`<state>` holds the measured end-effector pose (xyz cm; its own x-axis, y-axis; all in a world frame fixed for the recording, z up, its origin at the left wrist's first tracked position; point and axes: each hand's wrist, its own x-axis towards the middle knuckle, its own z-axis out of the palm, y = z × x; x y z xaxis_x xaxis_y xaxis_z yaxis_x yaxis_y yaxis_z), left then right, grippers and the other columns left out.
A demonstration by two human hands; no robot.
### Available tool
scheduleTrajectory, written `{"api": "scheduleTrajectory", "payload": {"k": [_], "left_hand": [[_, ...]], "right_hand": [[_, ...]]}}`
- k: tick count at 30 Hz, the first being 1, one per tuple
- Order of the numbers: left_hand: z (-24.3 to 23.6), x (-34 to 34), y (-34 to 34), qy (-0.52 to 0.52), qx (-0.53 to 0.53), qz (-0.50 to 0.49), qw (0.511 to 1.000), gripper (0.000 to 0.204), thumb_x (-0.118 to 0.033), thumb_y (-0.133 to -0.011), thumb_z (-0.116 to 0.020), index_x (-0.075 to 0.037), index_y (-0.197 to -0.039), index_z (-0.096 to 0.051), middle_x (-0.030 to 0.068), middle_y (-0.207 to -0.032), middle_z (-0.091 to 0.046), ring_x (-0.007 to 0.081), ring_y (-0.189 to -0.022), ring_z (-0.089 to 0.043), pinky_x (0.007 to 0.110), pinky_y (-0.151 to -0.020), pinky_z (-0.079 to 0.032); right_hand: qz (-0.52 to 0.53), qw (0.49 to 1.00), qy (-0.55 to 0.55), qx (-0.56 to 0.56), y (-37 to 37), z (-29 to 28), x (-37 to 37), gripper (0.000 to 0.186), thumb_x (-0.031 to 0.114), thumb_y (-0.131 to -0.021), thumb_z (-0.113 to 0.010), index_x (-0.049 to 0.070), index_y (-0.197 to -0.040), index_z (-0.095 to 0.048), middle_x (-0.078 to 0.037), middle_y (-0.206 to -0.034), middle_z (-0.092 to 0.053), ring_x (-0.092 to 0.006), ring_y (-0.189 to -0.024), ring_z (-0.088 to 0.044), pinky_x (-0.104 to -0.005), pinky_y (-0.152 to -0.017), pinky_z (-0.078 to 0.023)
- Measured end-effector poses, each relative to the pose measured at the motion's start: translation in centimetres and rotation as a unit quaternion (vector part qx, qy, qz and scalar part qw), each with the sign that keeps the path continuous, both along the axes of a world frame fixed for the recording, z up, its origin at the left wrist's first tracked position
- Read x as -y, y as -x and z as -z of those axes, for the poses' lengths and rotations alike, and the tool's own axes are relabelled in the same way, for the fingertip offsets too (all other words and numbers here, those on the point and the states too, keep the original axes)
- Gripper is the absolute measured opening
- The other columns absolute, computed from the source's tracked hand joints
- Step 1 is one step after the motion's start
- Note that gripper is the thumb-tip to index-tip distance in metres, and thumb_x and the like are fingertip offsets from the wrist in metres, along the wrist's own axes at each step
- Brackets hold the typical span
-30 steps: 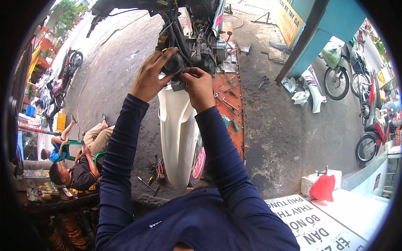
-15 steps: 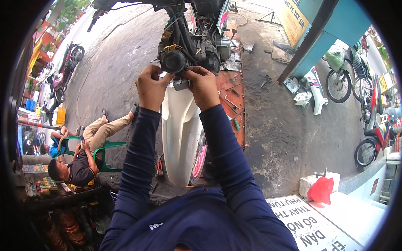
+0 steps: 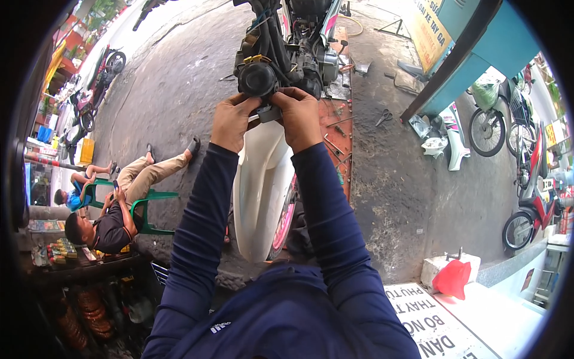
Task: Repairing a motorcycle, specifically working on the front assembly and internal components.
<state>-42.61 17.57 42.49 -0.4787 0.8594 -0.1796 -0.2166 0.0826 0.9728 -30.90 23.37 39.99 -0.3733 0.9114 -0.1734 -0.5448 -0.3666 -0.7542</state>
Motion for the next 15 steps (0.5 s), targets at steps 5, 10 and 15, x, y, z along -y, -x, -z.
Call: {"api": "scheduleTrajectory", "payload": {"k": [5,10,15], "left_hand": [[-0.3,-0.1,0.5,0.038,-0.006,0.001,0.999,0.018,-0.012,-0.08,-0.067,-0.002,-0.095,-0.069,0.0032,-0.083,-0.067,0.0113,-0.07,-0.061,0.027,-0.061,-0.047],[-0.6,-0.1,0.9,0.061,-0.045,0.019,0.997,0.019,-0.012,-0.081,-0.066,-0.004,-0.098,-0.068,0.0039,-0.089,-0.069,0.0118,-0.074,-0.063,0.026,-0.061,-0.047],[-0.1,-0.1,0.6,0.0,-0.026,0.032,0.999,0.02,-0.005,-0.081,-0.062,-0.002,-0.1,-0.069,0.0057,-0.089,-0.069,0.0134,-0.076,-0.065,0.029,-0.064,-0.054]], "right_hand": [[-0.031,0.999,0.034,-0.024,-0.6,-0.5,0.1,0.016,0.002,-0.081,-0.066,-0.004,-0.095,-0.064,-0.009,-0.083,-0.067,-0.0154,-0.068,-0.065,-0.0289,-0.058,-0.055],[-0.042,0.998,0.044,-0.008,-1.6,-0.6,0.9,0.018,0.004,-0.085,-0.065,-0.002,-0.102,-0.064,-0.008,-0.088,-0.067,-0.0161,-0.072,-0.066,-0.0287,-0.061,-0.056],[-0.021,0.999,-0.023,0.035,-1.5,-0.5,0.7,0.016,0.005,-0.082,-0.068,-0.002,-0.096,-0.067,-0.007,-0.083,-0.068,-0.0147,-0.068,-0.066,-0.028,-0.06,-0.056]]}}
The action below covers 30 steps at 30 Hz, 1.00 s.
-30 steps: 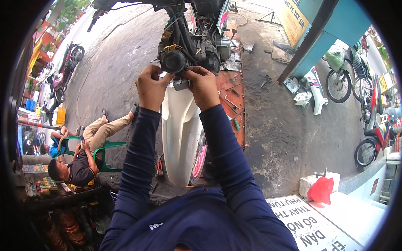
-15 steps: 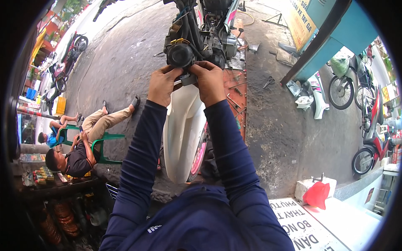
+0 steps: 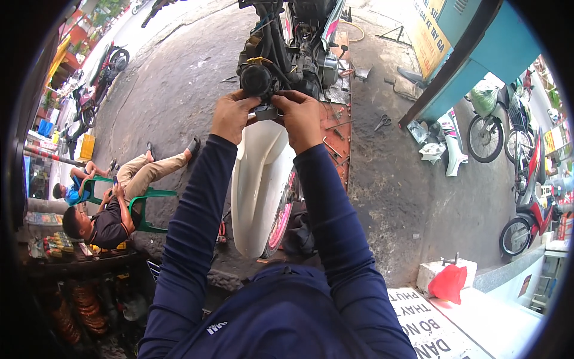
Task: Repairing a motorcycle, specifically working on the front assembly and internal components.
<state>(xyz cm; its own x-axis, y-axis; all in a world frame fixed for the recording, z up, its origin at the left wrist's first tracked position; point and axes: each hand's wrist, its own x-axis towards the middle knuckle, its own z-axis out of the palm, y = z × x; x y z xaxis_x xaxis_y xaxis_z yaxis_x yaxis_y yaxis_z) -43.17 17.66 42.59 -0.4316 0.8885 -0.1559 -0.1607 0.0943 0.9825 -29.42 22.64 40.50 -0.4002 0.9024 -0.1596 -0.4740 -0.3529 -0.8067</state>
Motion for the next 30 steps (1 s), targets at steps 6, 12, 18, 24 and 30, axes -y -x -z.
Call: {"api": "scheduleTrajectory", "payload": {"k": [6,12,18,24,30], "left_hand": [[1.4,-0.9,-0.5,-0.103,0.002,-0.052,0.993,0.023,0.006,-0.073,-0.062,0.003,-0.094,-0.071,0.0055,-0.078,-0.069,0.0112,-0.063,-0.061,0.024,-0.056,-0.048],[2.0,-1.4,-0.1,-0.048,-0.209,-0.105,0.971,0.023,0.003,-0.071,-0.064,0.003,-0.091,-0.073,0.0085,-0.079,-0.072,0.0131,-0.068,-0.065,0.027,-0.068,-0.051],[1.7,-1.5,-0.1,-0.066,-0.122,-0.093,0.986,0.024,0.003,-0.07,-0.062,0.004,-0.092,-0.072,0.0096,-0.08,-0.071,0.0137,-0.07,-0.066,0.027,-0.068,-0.052],[0.1,-0.3,-1.1,-0.091,0.019,-0.067,0.993,0.022,0.004,-0.078,-0.059,0.004,-0.099,-0.067,0.011,-0.086,-0.069,0.017,-0.069,-0.068,0.03,-0.06,-0.059],[-0.3,-0.1,-1.8,-0.084,0.024,-0.086,0.992,0.025,0.004,-0.075,-0.059,0.006,-0.097,-0.069,0.0068,-0.084,-0.067,0.0109,-0.07,-0.062,0.025,-0.062,-0.05]], "right_hand": [[0.005,0.987,-0.103,0.125,0.1,0.4,-1.7,0.014,0.006,-0.078,-0.072,-0.005,-0.087,-0.07,-0.006,-0.076,-0.068,-0.0097,-0.063,-0.062,-0.0237,-0.057,-0.05],[0.005,0.949,-0.229,0.216,0.2,0.6,-2.2,0.012,0.003,-0.082,-0.069,-0.006,-0.089,-0.066,-0.008,-0.078,-0.069,-0.0096,-0.067,-0.063,-0.0236,-0.059,-0.051],[0.071,0.912,-0.276,0.295,0.0,-1.2,-1.9,0.03,0.004,-0.071,-0.074,-0.002,-0.093,-0.054,-0.014,-0.074,-0.067,-0.0171,-0.062,-0.065,-0.0317,-0.059,-0.053],[0.082,0.845,-0.405,0.341,0.2,-3.1,-2.0,0.04,0.002,-0.068,-0.076,-0.002,-0.1,-0.052,-0.023,-0.081,-0.066,-0.0359,-0.076,-0.068,-0.0411,-0.069,-0.054],[0.069,0.729,-0.457,0.506,0.1,-4.6,-1.1,0.045,0.008,-0.071,-0.074,0.002,-0.108,-0.05,-0.023,-0.084,-0.064,-0.0429,-0.08,-0.065,-0.0466,-0.07,-0.052]]}}
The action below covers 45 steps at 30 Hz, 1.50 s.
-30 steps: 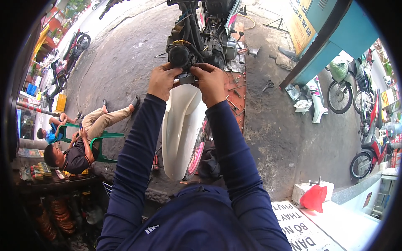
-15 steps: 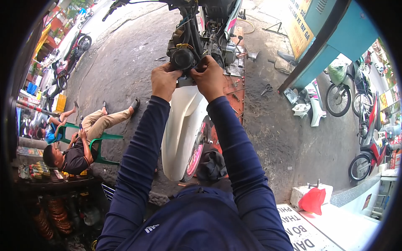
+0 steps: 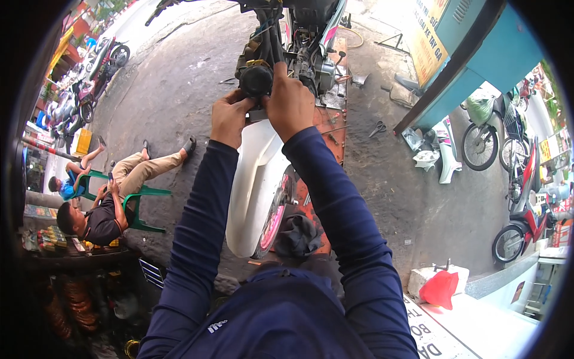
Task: Repairing a motorcycle, specifically working on the front assembly and internal components.
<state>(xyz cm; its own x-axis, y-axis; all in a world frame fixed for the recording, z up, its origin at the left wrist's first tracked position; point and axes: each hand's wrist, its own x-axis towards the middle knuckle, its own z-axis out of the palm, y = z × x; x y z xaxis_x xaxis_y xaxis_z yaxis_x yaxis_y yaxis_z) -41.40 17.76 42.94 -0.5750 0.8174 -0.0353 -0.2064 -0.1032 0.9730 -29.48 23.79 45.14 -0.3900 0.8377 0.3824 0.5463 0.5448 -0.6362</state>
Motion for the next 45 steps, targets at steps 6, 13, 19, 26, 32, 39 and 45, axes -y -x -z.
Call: {"api": "scheduleTrajectory", "payload": {"k": [6,13,19,26,32,39,45], "left_hand": [[0.4,-0.5,0.8,0.03,-0.055,0.016,0.998,0.023,0.001,-0.077,-0.065,0.003,-0.1,-0.067,0.0088,-0.089,-0.069,0.0135,-0.069,-0.066,0.027,-0.061,-0.057],[0.5,-0.6,0.5,0.024,-0.029,-0.002,0.999,0.028,0.005,-0.075,-0.065,0.002,-0.102,-0.068,0.0063,-0.084,-0.067,0.0116,-0.063,-0.062,0.025,-0.053,-0.051],[2.0,-0.9,0.4,0.031,-0.101,-0.02,0.994,0.028,0.007,-0.076,-0.061,0.002,-0.103,-0.067,0.0059,-0.087,-0.066,0.0125,-0.07,-0.062,0.027,-0.058,-0.053],[3.6,-0.7,-0.9,-0.048,0.086,-0.054,0.994,0.023,0.004,-0.079,-0.061,0.001,-0.102,-0.064,0.009,-0.096,-0.066,0.018,-0.08,-0.065,0.031,-0.066,-0.053],[3.8,-0.3,-1.7,-0.048,0.056,-0.096,0.993,0.028,0.0,-0.081,-0.062,0.001,-0.108,-0.054,0.0101,-0.094,-0.064,0.019,-0.08,-0.063,0.031,-0.068,-0.051],[2.8,0.1,-2.9,-0.046,0.2,-0.053,0.977,0.024,-0.012,-0.083,-0.066,-0.002,-0.103,-0.057,0.0097,-0.095,-0.063,0.0216,-0.084,-0.062,0.04,-0.077,-0.049],[3.3,-1.2,-4.7,-0.061,0.07,-0.182,0.979,0.025,-0.015,-0.085,-0.065,-0.004,-0.105,-0.057,0.0058,-0.092,-0.061,0.0159,-0.085,-0.058,0.037,-0.075,-0.047]], "right_hand": [[-0.103,0.963,-0.239,0.066,0.1,-2.3,-0.9,0.044,0.004,-0.073,-0.067,0.006,-0.115,-0.054,-0.019,-0.112,-0.053,-0.0355,-0.1,-0.061,-0.0437,-0.08,-0.051],[-0.23,0.953,-0.186,0.073,-0.2,-3.6,-3.9,0.048,0.007,-0.072,-0.074,0.004,-0.118,-0.058,-0.021,-0.105,-0.06,-0.0371,-0.1,-0.061,-0.0437,-0.086,-0.049],[-0.242,0.964,-0.106,0.021,0.1,-3.5,-4.6,0.046,0.009,-0.071,-0.073,0.002,-0.115,-0.059,-0.024,-0.097,-0.064,-0.039,-0.101,-0.06,-0.0429,-0.087,-0.048],[-0.21,0.971,-0.114,0.004,-0.5,-3.3,-4.0,0.042,0.013,-0.067,-0.073,0.0,-0.106,-0.065,-0.021,-0.093,-0.066,-0.0373,-0.091,-0.064,-0.0443,-0.083,-0.049],[-0.211,0.972,-0.108,-0.012,0.1,-3.4,-4.5,0.023,0.01,-0.068,-0.067,0.002,-0.089,-0.067,-0.02,-0.083,-0.067,-0.0375,-0.082,-0.066,-0.0442,-0.075,-0.052],[-0.242,0.958,-0.141,-0.052,1.0,-2.9,-5.1,0.01,0.007,-0.071,-0.061,0.001,-0.072,-0.069,-0.023,-0.081,-0.067,-0.0369,-0.076,-0.069,-0.0423,-0.068,-0.056],[-0.241,0.963,-0.116,-0.032,1.2,-3.9,-4.6,0.01,0.007,-0.07,-0.06,-0.001,-0.072,-0.066,-0.02,-0.077,-0.066,-0.0357,-0.074,-0.068,-0.0427,-0.068,-0.055]]}}
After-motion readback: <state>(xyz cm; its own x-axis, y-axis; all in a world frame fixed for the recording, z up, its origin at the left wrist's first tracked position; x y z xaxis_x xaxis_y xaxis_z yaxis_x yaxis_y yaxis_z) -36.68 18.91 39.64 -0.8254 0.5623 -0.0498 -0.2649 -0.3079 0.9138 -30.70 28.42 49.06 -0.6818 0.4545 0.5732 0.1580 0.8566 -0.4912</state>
